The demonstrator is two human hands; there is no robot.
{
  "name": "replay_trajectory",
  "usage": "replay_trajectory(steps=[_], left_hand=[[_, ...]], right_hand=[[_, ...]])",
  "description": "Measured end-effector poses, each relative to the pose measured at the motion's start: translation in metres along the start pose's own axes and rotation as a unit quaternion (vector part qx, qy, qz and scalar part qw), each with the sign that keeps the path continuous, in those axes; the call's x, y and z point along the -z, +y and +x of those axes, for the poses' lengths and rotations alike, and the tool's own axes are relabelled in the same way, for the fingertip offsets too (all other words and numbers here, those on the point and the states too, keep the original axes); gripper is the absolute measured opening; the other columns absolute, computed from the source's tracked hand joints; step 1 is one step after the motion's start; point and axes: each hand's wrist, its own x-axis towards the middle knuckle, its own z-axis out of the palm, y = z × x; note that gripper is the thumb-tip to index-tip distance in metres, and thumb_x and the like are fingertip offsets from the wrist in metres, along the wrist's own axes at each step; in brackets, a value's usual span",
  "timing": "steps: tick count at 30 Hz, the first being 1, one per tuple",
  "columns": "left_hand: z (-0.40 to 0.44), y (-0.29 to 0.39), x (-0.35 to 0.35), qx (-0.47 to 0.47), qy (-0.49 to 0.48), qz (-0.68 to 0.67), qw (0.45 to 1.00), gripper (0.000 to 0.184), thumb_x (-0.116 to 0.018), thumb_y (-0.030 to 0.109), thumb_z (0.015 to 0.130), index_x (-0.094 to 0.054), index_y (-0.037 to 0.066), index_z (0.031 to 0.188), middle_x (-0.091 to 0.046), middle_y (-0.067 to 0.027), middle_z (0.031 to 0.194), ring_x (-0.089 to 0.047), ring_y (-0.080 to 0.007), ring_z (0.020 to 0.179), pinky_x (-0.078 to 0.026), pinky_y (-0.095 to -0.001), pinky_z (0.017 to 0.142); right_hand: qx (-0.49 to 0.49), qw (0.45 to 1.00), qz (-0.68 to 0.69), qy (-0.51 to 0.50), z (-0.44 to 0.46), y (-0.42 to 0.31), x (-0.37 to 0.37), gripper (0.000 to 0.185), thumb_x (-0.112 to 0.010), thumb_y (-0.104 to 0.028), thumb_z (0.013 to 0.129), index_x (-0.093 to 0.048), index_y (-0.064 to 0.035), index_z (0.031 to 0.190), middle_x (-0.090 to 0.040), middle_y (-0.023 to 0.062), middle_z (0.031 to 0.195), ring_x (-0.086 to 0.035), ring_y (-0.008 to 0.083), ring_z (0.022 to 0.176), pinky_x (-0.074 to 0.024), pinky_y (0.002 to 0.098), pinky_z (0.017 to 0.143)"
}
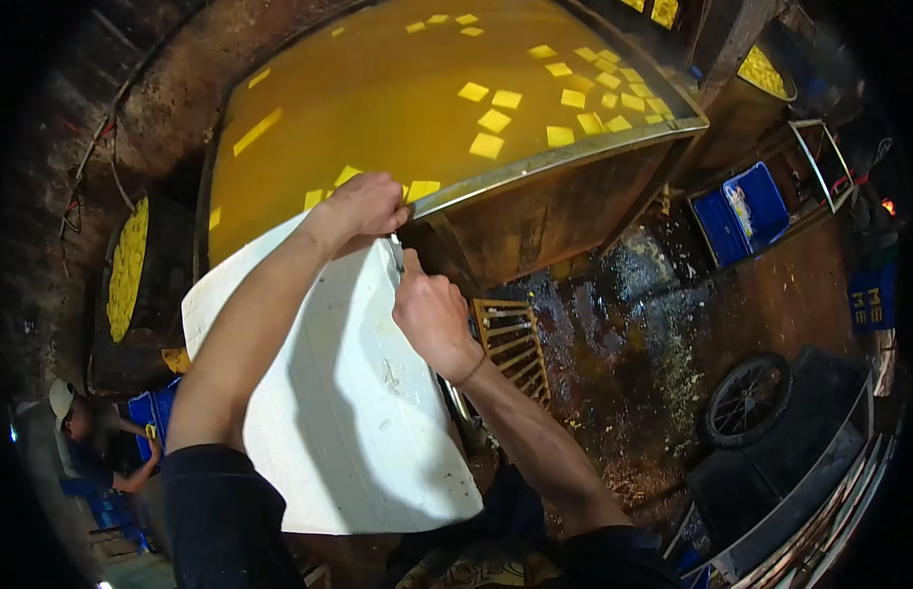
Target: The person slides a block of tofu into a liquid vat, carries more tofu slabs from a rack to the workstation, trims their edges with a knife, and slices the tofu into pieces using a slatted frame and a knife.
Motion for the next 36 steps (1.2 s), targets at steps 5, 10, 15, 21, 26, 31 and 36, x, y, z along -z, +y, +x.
replay_trajectory(steps=[5, 10, 15, 21, 26, 31, 36], left_hand=[[-0.005, 0.018, -0.013, -0.063, -0.055, 0.072, 0.994, 0.026, -0.062, 0.022, 0.077, -0.066, -0.001, 0.067, -0.062, -0.0237, 0.068, -0.063, -0.0405, 0.073, -0.052, -0.0471, 0.069], [-0.036, 0.060, -0.031, -0.114, -0.072, -0.016, 0.991, 0.021, -0.063, 0.018, 0.074, -0.066, -0.002, 0.066, -0.062, -0.0226, 0.066, -0.063, -0.0399, 0.071, -0.052, -0.0464, 0.069], [-0.087, 0.128, -0.040, -0.121, -0.145, -0.126, 0.974, 0.021, -0.065, 0.016, 0.075, -0.066, -0.003, 0.067, -0.064, -0.0222, 0.071, -0.063, -0.0389, 0.072, -0.053, -0.0448, 0.071], [-0.118, 0.186, -0.049, -0.116, -0.270, -0.195, 0.936, 0.021, -0.064, 0.017, 0.078, -0.068, -0.003, 0.074, -0.065, -0.0241, 0.075, -0.064, -0.0392, 0.077, -0.052, -0.0450, 0.074], [-0.119, 0.222, -0.070, -0.189, -0.393, -0.177, 0.882, 0.028, -0.064, 0.028, 0.084, -0.071, 0.002, 0.080, -0.067, -0.0187, 0.074, -0.064, -0.0355, 0.074, -0.050, -0.0421, 0.070], [-0.104, 0.227, -0.072, -0.163, -0.425, -0.273, 0.847, 0.028, -0.070, 0.030, 0.083, -0.074, 0.006, 0.097, -0.072, -0.0096, 0.089, -0.065, -0.0157, 0.084, -0.049, -0.0306, 0.076], [-0.197, 0.184, 0.023, -0.074, -0.201, -0.556, 0.803, 0.027, -0.067, 0.027, 0.088, -0.073, 0.003, 0.099, -0.057, -0.0003, 0.066, -0.043, -0.0074, 0.060, -0.035, -0.0247, 0.056]], right_hand=[[0.011, 0.998, 0.040, -0.036, -0.072, 0.013, 0.011, 0.056, -0.057, -0.002, 0.076, -0.040, 0.0074, 0.128, -0.063, 0.0284, 0.069, -0.065, 0.0438, 0.066, -0.0532, 0.0505, 0.059], [0.020, 0.999, 0.037, 0.001, -0.146, 0.031, 0.012, 0.049, -0.058, -0.004, 0.084, -0.043, 0.0105, 0.129, -0.058, 0.0195, 0.062, -0.060, 0.0331, 0.052, -0.0463, 0.0419, 0.046], [0.017, 1.000, 0.019, -0.010, -0.219, 0.043, 0.019, 0.049, -0.060, -0.001, 0.083, -0.045, 0.0060, 0.130, -0.059, 0.0177, 0.064, -0.061, 0.0318, 0.056, -0.0464, 0.0403, 0.046], [-0.038, 0.992, 0.109, -0.045, -0.287, 0.048, 0.041, 0.049, -0.061, 0.001, 0.084, -0.046, 0.0019, 0.130, -0.063, 0.0222, 0.076, -0.063, 0.0370, 0.062, -0.0500, 0.0430, 0.051], [-0.016, 0.993, 0.114, -0.032, -0.332, 0.074, 0.018, 0.055, -0.062, 0.001, 0.084, -0.044, -0.0021, 0.136, -0.064, 0.0231, 0.085, -0.065, 0.0388, 0.069, -0.0522, 0.0426, 0.055], [-0.005, 0.999, 0.049, -0.008, -0.322, 0.084, 0.067, 0.054, -0.067, 0.002, 0.076, -0.057, -0.0071, 0.129, -0.065, 0.0200, 0.095, -0.066, 0.0347, 0.075, -0.0544, 0.0387, 0.064], [0.001, 0.989, 0.115, 0.090, -0.357, 0.041, 0.145, 0.038, -0.066, 0.002, 0.082, -0.062, 0.0011, 0.120, -0.069, 0.0122, 0.096, -0.065, 0.0147, 0.079, -0.0505, 0.0272, 0.072]])
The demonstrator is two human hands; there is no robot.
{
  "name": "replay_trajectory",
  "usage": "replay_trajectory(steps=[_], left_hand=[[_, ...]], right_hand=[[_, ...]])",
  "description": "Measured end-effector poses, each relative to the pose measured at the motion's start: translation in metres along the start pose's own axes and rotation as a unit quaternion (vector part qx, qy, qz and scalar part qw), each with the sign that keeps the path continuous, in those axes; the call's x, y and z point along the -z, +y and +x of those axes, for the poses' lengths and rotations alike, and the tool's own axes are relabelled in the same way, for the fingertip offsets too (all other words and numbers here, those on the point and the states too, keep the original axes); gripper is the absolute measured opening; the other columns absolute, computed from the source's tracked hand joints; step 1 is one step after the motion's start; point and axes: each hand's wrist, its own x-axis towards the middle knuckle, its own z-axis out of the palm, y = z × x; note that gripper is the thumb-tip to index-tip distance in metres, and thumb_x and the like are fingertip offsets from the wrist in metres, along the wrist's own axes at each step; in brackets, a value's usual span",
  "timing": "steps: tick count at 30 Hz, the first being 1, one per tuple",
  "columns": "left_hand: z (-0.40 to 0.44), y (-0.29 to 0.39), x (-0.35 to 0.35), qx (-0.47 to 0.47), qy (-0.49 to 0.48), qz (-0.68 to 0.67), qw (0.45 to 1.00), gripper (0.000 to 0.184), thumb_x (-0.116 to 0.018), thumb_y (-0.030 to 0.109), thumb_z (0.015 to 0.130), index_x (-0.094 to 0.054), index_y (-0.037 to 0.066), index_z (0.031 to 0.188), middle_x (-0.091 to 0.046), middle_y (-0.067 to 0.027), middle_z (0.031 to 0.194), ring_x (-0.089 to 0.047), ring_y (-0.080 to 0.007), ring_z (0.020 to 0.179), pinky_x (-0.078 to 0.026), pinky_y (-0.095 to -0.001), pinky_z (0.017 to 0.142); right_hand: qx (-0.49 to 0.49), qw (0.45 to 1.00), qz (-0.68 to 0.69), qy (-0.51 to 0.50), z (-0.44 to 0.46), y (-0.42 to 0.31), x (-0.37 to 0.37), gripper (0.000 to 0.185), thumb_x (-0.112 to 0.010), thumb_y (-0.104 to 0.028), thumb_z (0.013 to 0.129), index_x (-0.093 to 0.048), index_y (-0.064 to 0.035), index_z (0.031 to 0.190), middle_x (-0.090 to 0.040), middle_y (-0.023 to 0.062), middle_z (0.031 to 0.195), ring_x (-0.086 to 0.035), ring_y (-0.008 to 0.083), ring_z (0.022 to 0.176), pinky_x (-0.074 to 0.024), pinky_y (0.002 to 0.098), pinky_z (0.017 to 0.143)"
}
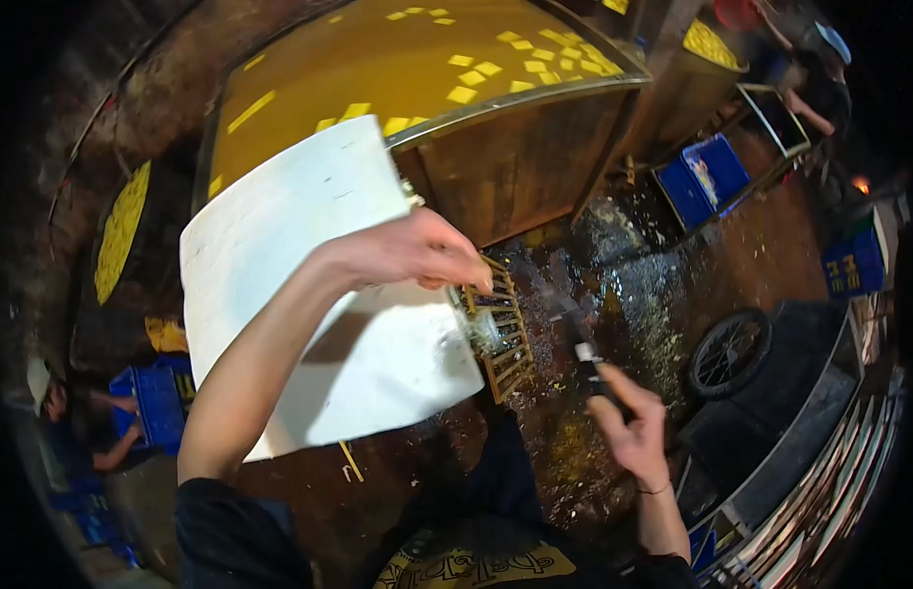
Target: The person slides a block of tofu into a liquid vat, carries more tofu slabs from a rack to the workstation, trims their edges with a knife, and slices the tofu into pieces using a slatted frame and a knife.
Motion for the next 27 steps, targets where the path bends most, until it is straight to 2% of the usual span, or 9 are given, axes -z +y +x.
replay_trajectory(steps=[5, 9, 12, 13, 14, 16, 18, 21, 27], left_hand=[[-0.207, -0.090, -0.086, -0.147, 0.316, -0.318, 0.882, 0.031, -0.059, 0.018, 0.093, -0.065, -0.010, 0.104, -0.059, -0.0059, 0.070, -0.052, -0.0097, 0.058, -0.039, -0.0224, 0.051], [-0.309, -0.239, -0.216, -0.039, 0.581, -0.516, 0.629, 0.028, -0.059, 0.025, 0.095, -0.064, 0.000, 0.107, -0.061, -0.0029, 0.075, -0.053, -0.0096, 0.057, -0.040, -0.0222, 0.047], [-0.342, -0.403, -0.313, 0.035, 0.568, -0.684, 0.456, 0.015, -0.057, 0.020, 0.095, -0.062, 0.008, 0.101, -0.063, 0.0008, 0.078, -0.055, -0.0069, 0.055, -0.042, -0.0206, 0.043], [-0.336, -0.417, -0.329, 0.053, 0.587, -0.674, 0.445, 0.017, -0.055, 0.021, 0.096, -0.060, 0.007, 0.105, -0.062, -0.0002, 0.077, -0.056, -0.0080, 0.056, -0.044, -0.0206, 0.043], [-0.328, -0.505, -0.349, -0.162, 0.416, -0.753, 0.483, 0.020, -0.053, 0.023, 0.097, -0.058, 0.006, 0.107, -0.061, -0.0026, 0.080, -0.059, -0.0117, 0.061, -0.048, -0.0232, 0.049], [-0.285, -0.456, -0.299, 0.032, 0.498, -0.716, 0.489, 0.028, -0.054, 0.031, 0.097, -0.054, 0.007, 0.113, -0.060, -0.0052, 0.106, -0.059, -0.0163, 0.094, -0.050, -0.0310, 0.082], [-0.257, -0.450, -0.263, -0.088, 0.454, -0.688, 0.559, 0.062, -0.058, 0.047, 0.092, -0.037, 0.010, 0.137, -0.053, -0.0115, 0.121, -0.053, -0.0326, 0.111, -0.042, -0.0537, 0.096], [-0.236, -0.532, -0.235, 0.181, 0.451, -0.608, 0.628, 0.078, -0.059, 0.056, 0.084, -0.034, 0.016, 0.145, -0.042, -0.0100, 0.140, -0.044, -0.0317, 0.122, -0.042, -0.0502, 0.091], [-0.327, -0.560, -0.149, 0.237, 0.534, -0.488, 0.649, 0.043, -0.055, 0.043, 0.092, -0.058, 0.008, 0.118, -0.058, -0.0136, 0.122, -0.054, -0.0227, 0.114, -0.044, -0.0353, 0.074]], right_hand=[[-0.042, 0.993, 0.097, 0.054, -0.052, -0.026, -0.044, 0.038, -0.062, -0.002, 0.091, -0.056, 0.0038, 0.128, -0.064, 0.0012, 0.095, -0.055, 0.0062, 0.078, -0.0453, 0.0207, 0.070], [-0.050, 0.995, 0.087, 0.007, -0.110, -0.035, -0.121, 0.040, -0.062, -0.004, 0.092, -0.053, 0.0036, 0.130, -0.062, 0.0000, 0.090, -0.054, 0.0056, 0.075, -0.0443, 0.0200, 0.066], [-0.077, 0.990, 0.111, -0.042, -0.149, -0.046, -0.167, 0.038, -0.062, -0.006, 0.092, -0.055, 0.0040, 0.129, -0.061, -0.0002, 0.090, -0.054, 0.0052, 0.074, -0.0445, 0.0205, 0.066], [-0.084, 0.988, 0.122, -0.052, -0.159, -0.056, -0.177, 0.037, -0.062, -0.005, 0.092, -0.055, 0.0044, 0.128, -0.062, 0.0010, 0.094, -0.054, 0.0051, 0.079, -0.0452, 0.0209, 0.070], [-0.070, 0.992, 0.091, -0.045, -0.166, -0.064, -0.185, 0.037, -0.062, -0.005, 0.092, -0.055, 0.0047, 0.128, -0.062, 0.0017, 0.097, -0.054, 0.0057, 0.083, -0.0456, 0.0214, 0.074], [-0.053, 0.998, 0.039, -0.026, -0.174, -0.078, -0.197, 0.038, -0.062, -0.004, 0.092, -0.055, 0.0052, 0.127, -0.063, 0.0030, 0.102, -0.054, 0.0070, 0.089, -0.0459, 0.0223, 0.080], [-0.032, 0.999, 0.002, 0.017, -0.171, -0.076, -0.205, 0.038, -0.063, -0.005, 0.091, -0.056, 0.0049, 0.127, -0.063, 0.0050, 0.106, -0.055, 0.0091, 0.094, -0.0455, 0.0233, 0.086], [-0.114, 0.988, 0.096, 0.027, -0.151, -0.118, -0.228, 0.040, -0.060, -0.006, 0.093, -0.051, 0.0004, 0.132, -0.059, 0.0001, 0.095, -0.051, 0.0049, 0.074, -0.0416, 0.0194, 0.062], [-0.112, 0.985, 0.122, -0.047, -0.054, -0.155, -0.337, 0.030, -0.052, -0.004, 0.095, -0.043, -0.0029, 0.124, -0.055, 0.0053, 0.082, -0.051, 0.0069, 0.060, -0.0384, 0.0227, 0.043]])
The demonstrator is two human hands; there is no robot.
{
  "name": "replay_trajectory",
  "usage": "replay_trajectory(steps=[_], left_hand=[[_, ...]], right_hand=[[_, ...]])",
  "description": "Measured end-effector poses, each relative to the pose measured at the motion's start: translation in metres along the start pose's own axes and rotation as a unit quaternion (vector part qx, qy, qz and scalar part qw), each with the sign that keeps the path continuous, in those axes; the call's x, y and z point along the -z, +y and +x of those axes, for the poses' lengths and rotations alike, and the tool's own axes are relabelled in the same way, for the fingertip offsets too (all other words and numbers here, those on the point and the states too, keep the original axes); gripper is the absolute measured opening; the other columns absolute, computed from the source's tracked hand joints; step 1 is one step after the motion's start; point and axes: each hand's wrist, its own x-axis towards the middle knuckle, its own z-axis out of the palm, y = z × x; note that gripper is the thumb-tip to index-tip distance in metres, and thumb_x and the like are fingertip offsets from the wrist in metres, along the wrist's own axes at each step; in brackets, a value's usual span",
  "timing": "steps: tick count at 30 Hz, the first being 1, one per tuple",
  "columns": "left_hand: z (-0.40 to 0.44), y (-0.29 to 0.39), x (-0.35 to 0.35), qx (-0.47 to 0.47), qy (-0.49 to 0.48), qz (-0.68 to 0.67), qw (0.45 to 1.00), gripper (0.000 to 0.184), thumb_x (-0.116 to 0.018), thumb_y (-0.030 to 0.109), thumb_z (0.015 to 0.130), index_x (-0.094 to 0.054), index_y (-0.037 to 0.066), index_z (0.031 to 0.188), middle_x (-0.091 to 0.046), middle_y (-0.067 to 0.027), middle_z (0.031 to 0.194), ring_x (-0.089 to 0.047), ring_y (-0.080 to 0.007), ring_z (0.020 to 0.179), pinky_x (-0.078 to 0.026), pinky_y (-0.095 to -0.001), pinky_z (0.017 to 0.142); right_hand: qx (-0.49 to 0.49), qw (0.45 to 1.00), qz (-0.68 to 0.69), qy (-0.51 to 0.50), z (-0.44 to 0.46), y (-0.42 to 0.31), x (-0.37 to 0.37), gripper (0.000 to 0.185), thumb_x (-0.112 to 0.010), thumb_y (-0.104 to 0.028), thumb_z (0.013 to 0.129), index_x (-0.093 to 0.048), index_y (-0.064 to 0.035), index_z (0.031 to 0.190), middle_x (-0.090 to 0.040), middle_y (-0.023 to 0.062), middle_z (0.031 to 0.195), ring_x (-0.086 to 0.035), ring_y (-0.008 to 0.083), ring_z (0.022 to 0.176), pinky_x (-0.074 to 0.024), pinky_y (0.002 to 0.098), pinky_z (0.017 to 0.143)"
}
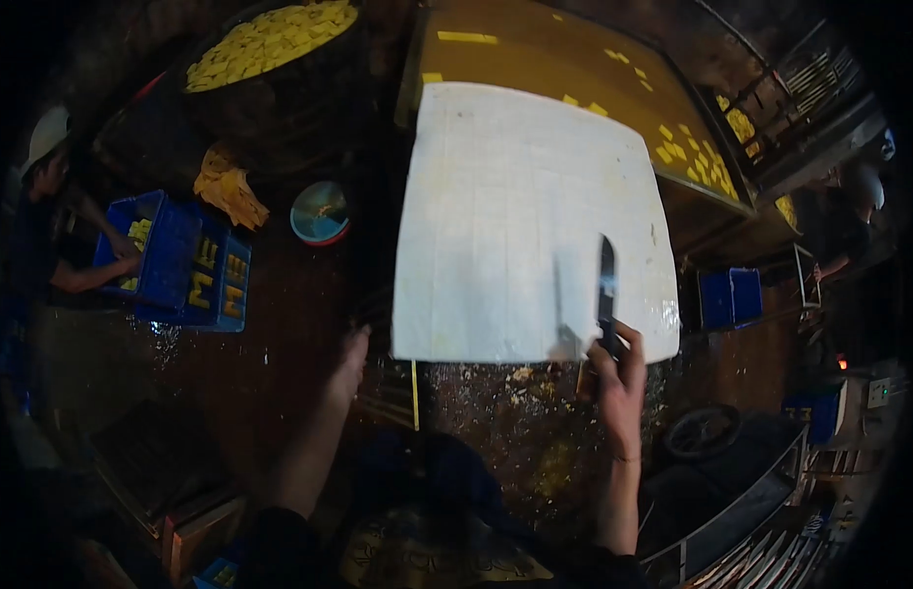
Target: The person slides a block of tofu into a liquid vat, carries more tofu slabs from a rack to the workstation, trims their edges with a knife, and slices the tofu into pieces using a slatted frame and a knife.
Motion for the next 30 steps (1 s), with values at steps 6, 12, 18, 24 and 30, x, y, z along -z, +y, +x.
replay_trajectory(steps=[6, 12, 18, 24, 30], left_hand=[[0.019, 0.186, -0.015, -0.239, -0.121, -0.078, 0.960, 0.064, -0.057, 0.040, 0.093, -0.037, 0.007, 0.145, -0.039, -0.0126, 0.146, -0.051, -0.0285, 0.123, -0.039, -0.0423, 0.103], [0.054, 0.328, -0.064, -0.314, -0.276, -0.188, 0.889, 0.051, -0.061, 0.021, 0.096, -0.042, 0.013, 0.142, -0.056, -0.0025, 0.111, -0.057, -0.0112, 0.084, -0.050, -0.0271, 0.073], [0.116, 0.389, -0.099, -0.326, -0.364, -0.111, 0.865, 0.059, -0.054, 0.003, 0.087, -0.042, 0.011, 0.144, -0.060, -0.0048, 0.115, -0.056, -0.0122, 0.093, -0.049, -0.0276, 0.081], [0.138, 0.406, -0.113, -0.414, -0.339, -0.073, 0.841, 0.056, -0.053, 0.003, 0.084, -0.046, 0.002, 0.139, -0.056, -0.0200, 0.132, -0.055, -0.0254, 0.119, -0.044, -0.0318, 0.098], [0.133, 0.405, -0.114, -0.521, -0.278, -0.099, 0.801, 0.034, -0.063, 0.018, 0.090, -0.064, 0.002, 0.120, -0.067, -0.0129, 0.110, -0.062, -0.0206, 0.094, -0.047, -0.0317, 0.086]], right_hand=[[0.142, 0.978, -0.140, -0.059, 0.120, -0.018, -0.175, 0.022, -0.054, -0.015, 0.095, -0.052, 0.0011, 0.111, -0.063, 0.0163, 0.074, -0.057, 0.0194, 0.061, -0.0464, 0.0347, 0.057], [0.228, 0.909, -0.345, 0.043, 0.211, -0.028, -0.315, 0.016, -0.054, -0.009, 0.090, -0.047, 0.0002, 0.100, -0.060, 0.0309, 0.069, -0.061, 0.0481, 0.065, -0.0465, 0.0545, 0.057], [0.179, 0.871, -0.447, 0.102, 0.273, -0.025, -0.370, 0.025, -0.056, -0.015, 0.089, -0.043, -0.0010, 0.104, -0.061, 0.0317, 0.071, -0.061, 0.0503, 0.070, -0.0479, 0.0573, 0.060], [0.162, 0.851, -0.476, 0.154, 0.300, -0.026, -0.384, 0.021, -0.054, -0.015, 0.091, -0.043, -0.0025, 0.103, -0.060, 0.0327, 0.069, -0.060, 0.0516, 0.069, -0.0464, 0.0584, 0.058], [0.129, 0.831, -0.522, 0.142, 0.266, -0.019, -0.375, 0.017, -0.050, -0.013, 0.092, -0.043, -0.0013, 0.102, -0.061, 0.0295, 0.071, -0.060, 0.0483, 0.066, -0.0452, 0.0555, 0.056]])
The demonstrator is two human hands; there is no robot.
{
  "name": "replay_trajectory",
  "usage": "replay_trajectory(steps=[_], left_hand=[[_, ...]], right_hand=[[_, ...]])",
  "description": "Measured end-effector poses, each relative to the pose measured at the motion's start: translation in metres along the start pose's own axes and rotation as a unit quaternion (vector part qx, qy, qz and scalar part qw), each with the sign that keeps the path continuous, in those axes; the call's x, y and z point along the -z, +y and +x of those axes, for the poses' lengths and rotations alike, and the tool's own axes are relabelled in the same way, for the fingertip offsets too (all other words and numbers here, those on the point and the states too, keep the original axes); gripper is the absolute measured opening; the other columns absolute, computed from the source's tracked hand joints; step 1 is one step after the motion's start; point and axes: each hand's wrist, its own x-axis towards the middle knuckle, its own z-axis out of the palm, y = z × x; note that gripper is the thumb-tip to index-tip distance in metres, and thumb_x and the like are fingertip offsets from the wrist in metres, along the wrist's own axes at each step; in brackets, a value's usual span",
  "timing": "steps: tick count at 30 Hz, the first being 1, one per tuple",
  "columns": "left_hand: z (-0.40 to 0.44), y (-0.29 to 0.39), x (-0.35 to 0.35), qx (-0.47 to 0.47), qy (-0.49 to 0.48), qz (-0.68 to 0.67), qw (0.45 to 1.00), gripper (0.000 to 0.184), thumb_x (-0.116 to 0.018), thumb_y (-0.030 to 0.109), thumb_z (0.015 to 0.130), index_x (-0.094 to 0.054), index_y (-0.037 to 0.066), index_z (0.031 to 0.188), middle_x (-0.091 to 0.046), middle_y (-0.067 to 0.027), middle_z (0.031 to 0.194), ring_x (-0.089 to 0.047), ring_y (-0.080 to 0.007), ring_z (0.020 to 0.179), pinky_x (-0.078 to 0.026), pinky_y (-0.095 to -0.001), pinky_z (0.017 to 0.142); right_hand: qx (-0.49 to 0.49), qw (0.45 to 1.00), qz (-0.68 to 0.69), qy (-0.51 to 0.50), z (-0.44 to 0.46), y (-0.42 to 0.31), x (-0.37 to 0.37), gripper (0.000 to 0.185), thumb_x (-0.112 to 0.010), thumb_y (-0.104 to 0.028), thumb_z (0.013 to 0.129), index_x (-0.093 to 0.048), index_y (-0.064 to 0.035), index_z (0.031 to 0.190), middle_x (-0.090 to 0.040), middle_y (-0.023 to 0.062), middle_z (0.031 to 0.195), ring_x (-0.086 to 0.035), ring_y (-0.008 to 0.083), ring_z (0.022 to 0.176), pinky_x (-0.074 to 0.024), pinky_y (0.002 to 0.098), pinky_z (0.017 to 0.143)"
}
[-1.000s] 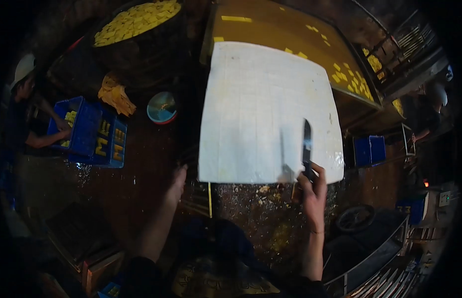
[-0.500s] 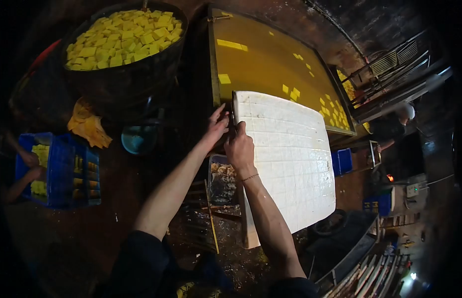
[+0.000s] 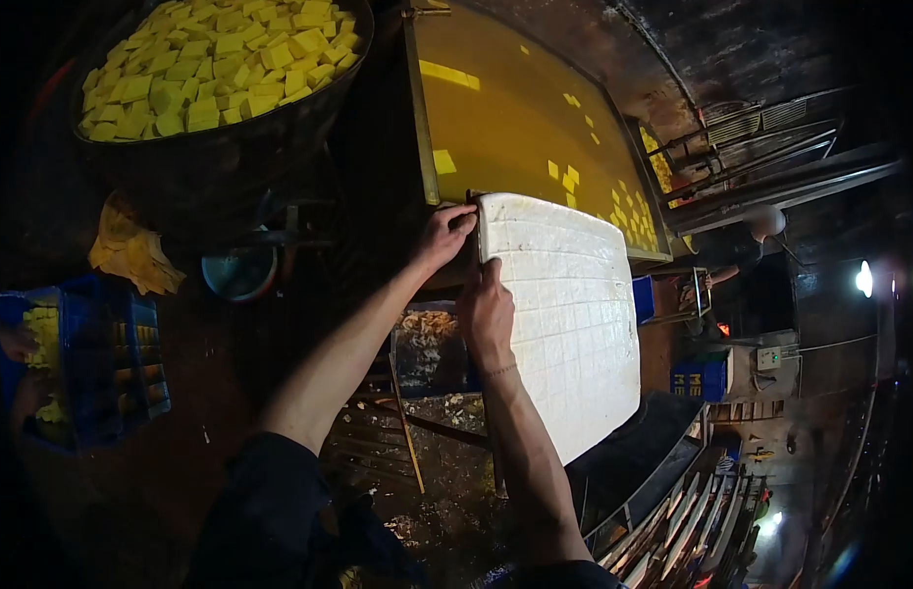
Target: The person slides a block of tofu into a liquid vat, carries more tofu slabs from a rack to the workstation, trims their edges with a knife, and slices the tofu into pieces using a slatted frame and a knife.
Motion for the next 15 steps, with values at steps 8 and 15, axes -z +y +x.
replay_trajectory(steps=[8, 15], left_hand=[[-0.081, 0.026, -0.018, -0.038, -0.013, 0.021, 0.999, 0.021, -0.071, 0.017, 0.086, -0.061, -0.002, 0.086, -0.059, -0.0081, 0.083, -0.059, -0.0176, 0.079, -0.047, -0.0293, 0.070], [-0.187, 0.048, -0.046, 0.090, 0.007, -0.053, 0.994, 0.025, -0.069, 0.022, 0.089, -0.059, 0.004, 0.104, -0.063, -0.0049, 0.085, -0.061, -0.0117, 0.076, -0.048, -0.0285, 0.066]], right_hand=[[-0.003, 1.000, 0.015, -0.001, -0.115, 0.016, 0.036, 0.011, -0.053, -0.007, 0.092, -0.047, -0.0008, 0.100, -0.060, 0.0287, 0.074, -0.058, 0.0475, 0.064, -0.0440, 0.0526, 0.051], [-0.046, 0.998, 0.022, -0.039, -0.207, 0.035, 0.069, 0.024, -0.053, 0.000, 0.089, -0.052, 0.0004, 0.112, -0.061, 0.0257, 0.087, -0.060, 0.0455, 0.074, -0.0474, 0.0490, 0.059]])
